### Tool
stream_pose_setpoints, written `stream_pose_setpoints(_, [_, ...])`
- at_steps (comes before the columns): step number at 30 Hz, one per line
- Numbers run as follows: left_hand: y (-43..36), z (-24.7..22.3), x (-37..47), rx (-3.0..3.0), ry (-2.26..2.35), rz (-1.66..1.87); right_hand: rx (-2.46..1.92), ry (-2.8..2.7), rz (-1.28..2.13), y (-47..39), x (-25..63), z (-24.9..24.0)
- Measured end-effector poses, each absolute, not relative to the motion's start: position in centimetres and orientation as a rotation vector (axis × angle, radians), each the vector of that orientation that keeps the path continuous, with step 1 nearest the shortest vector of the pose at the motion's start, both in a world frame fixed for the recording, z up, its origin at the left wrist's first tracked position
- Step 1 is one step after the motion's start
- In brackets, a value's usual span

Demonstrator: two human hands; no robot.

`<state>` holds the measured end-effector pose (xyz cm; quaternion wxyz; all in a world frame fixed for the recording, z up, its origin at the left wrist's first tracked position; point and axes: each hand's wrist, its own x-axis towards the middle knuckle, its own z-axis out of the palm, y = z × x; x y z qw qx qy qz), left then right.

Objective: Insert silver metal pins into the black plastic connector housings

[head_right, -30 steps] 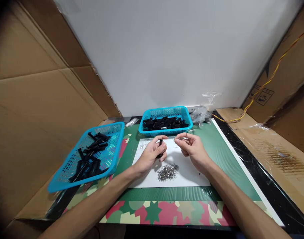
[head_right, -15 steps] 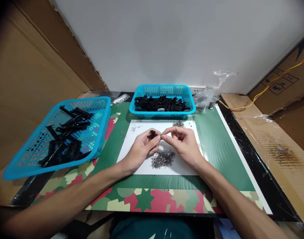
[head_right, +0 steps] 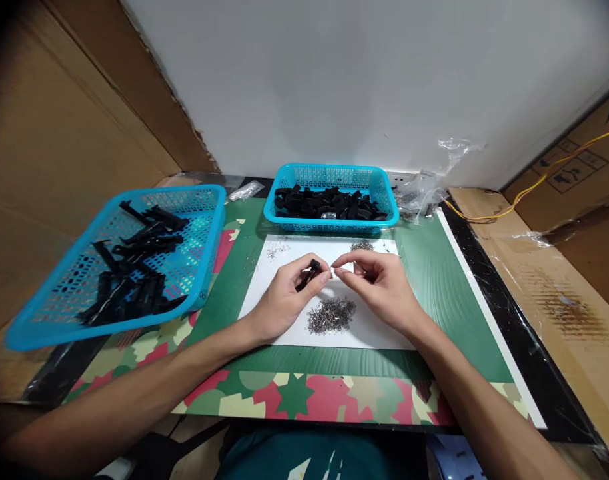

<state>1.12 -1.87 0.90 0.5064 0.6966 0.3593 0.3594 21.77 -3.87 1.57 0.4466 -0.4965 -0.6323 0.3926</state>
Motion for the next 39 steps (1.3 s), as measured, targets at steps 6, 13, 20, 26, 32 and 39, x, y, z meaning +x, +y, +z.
stream_pose_setpoints(6, [-2.1,1.1,1.1,1.817,0.887,0.881,-1.216,-1.580,1.034,-3.7,22.2,1.5])
stream_pose_setpoints(13, [-1.7,0.8,1.2,1.855,0.905,0.836,-1.257,-1.586,1.205,-3.5,22.7,0.9])
stream_pose_setpoints(20, [-1.7,0.7,1.3,1.910,0.908,0.814,-1.250,-1.583,1.179,-3.4,22.2,0.7])
stream_pose_setpoints(26, [-1.9,0.8,1.3,1.916,0.931,0.810,-1.257,-1.644,1.127,-3.4,22.2,1.1])
stream_pose_setpoints(32, [-2.0,1.0,1.3,1.938,0.940,0.789,-1.278,-1.687,1.098,-3.6,22.4,1.5])
stream_pose_setpoints(39, [-2.1,0.9,1.3,2.015,0.968,0.759,-1.278,-1.846,1.032,-3.8,22.9,1.9])
